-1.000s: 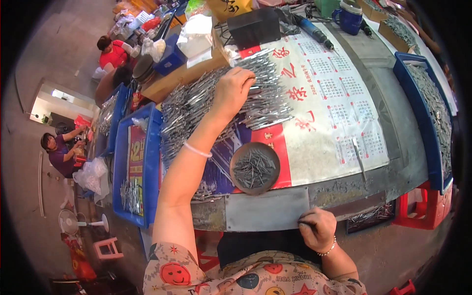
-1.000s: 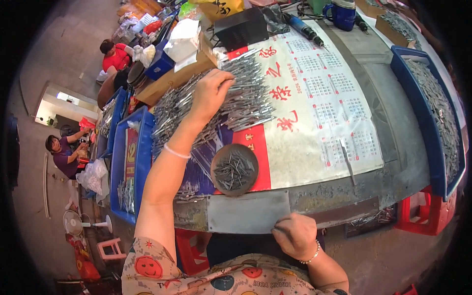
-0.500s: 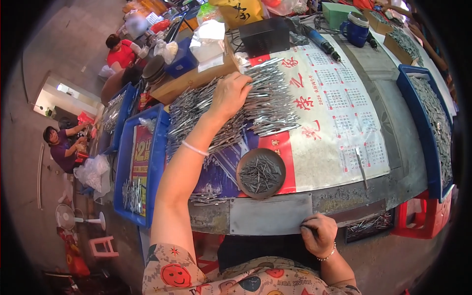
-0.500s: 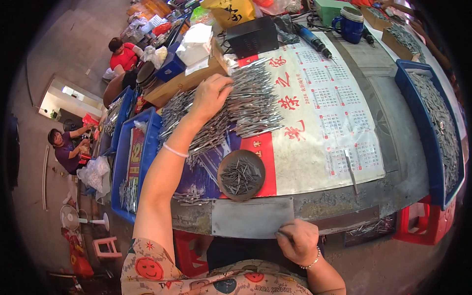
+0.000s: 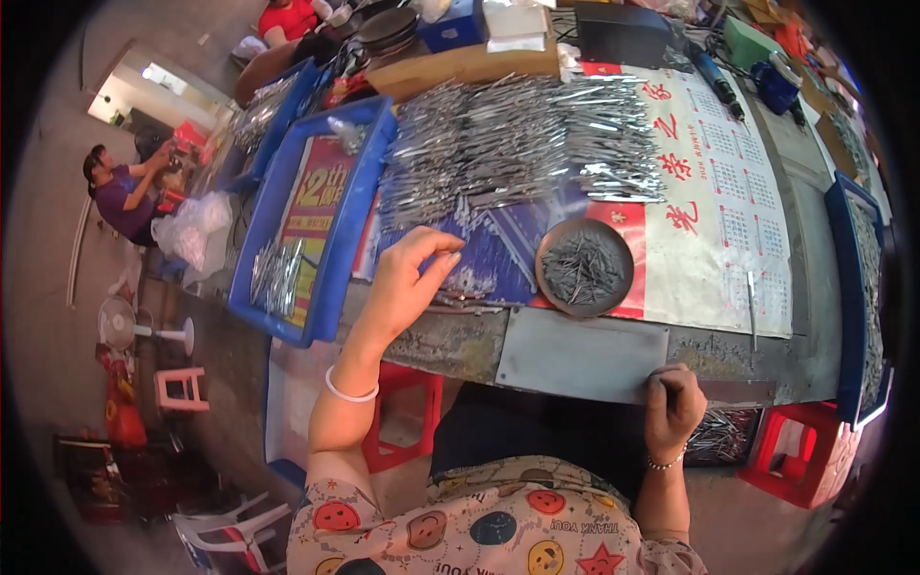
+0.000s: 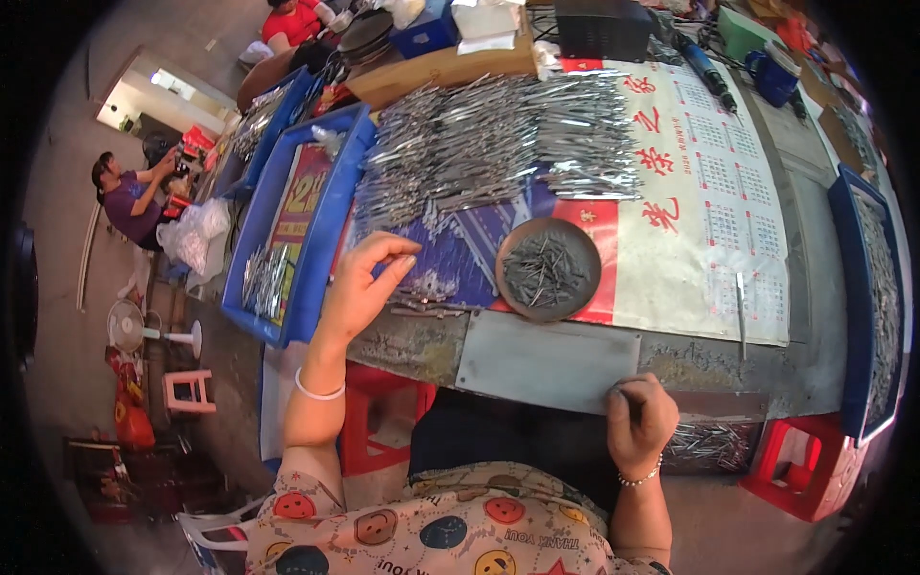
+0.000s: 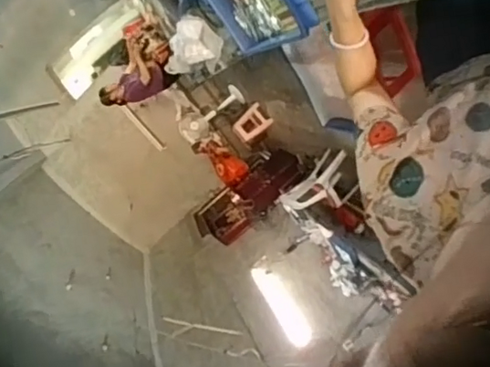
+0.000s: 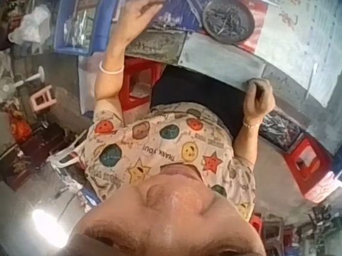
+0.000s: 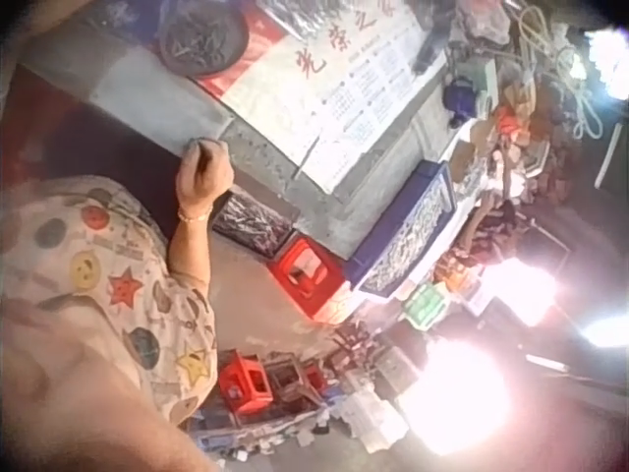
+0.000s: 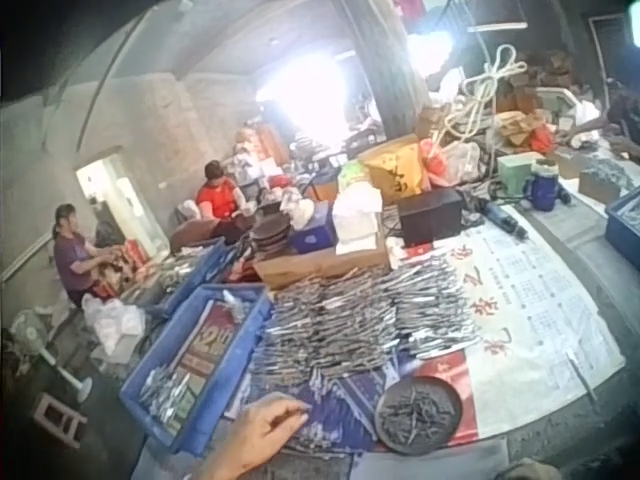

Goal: Manually assembling small metal components on a workbench in a workshop setting.

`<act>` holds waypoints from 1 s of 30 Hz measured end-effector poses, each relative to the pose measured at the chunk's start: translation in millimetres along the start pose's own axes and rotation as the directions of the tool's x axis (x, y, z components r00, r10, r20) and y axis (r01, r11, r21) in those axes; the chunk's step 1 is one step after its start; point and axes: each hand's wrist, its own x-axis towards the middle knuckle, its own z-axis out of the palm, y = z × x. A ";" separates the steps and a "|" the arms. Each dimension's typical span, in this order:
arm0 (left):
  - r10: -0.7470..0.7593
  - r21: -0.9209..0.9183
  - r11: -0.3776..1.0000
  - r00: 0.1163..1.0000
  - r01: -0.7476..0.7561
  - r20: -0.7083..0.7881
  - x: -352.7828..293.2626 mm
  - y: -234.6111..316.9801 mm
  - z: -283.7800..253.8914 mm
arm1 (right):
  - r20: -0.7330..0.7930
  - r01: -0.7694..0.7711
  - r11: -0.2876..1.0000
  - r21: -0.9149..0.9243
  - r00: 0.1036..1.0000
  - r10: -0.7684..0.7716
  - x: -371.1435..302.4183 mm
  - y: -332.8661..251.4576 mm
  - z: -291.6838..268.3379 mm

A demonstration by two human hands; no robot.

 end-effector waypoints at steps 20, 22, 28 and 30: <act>0.134 0.126 0.982 0.989 -0.141 0.063 -51.5 -30.0 1.3 | -0.074 -0.009 1.000 0.016 0.997 0.011 -9.3 8.4 9.7; 0.124 0.141 0.981 0.990 -0.133 0.071 -52.0 -28.2 -0.1 | -0.080 -0.027 0.999 0.026 0.996 0.029 -9.1 8.3 11.2; 0.227 0.253 0.940 0.973 -0.229 0.039 -55.1 -42.8 5.3 | -0.097 -0.045 0.999 -0.009 0.994 0.044 -7.9 9.6 14.7; 0.250 0.255 0.934 0.968 -0.249 0.030 -53.4 -41.9 7.5 | -0.105 -0.084 0.996 -0.010 0.991 0.083 -9.4 9.4 12.3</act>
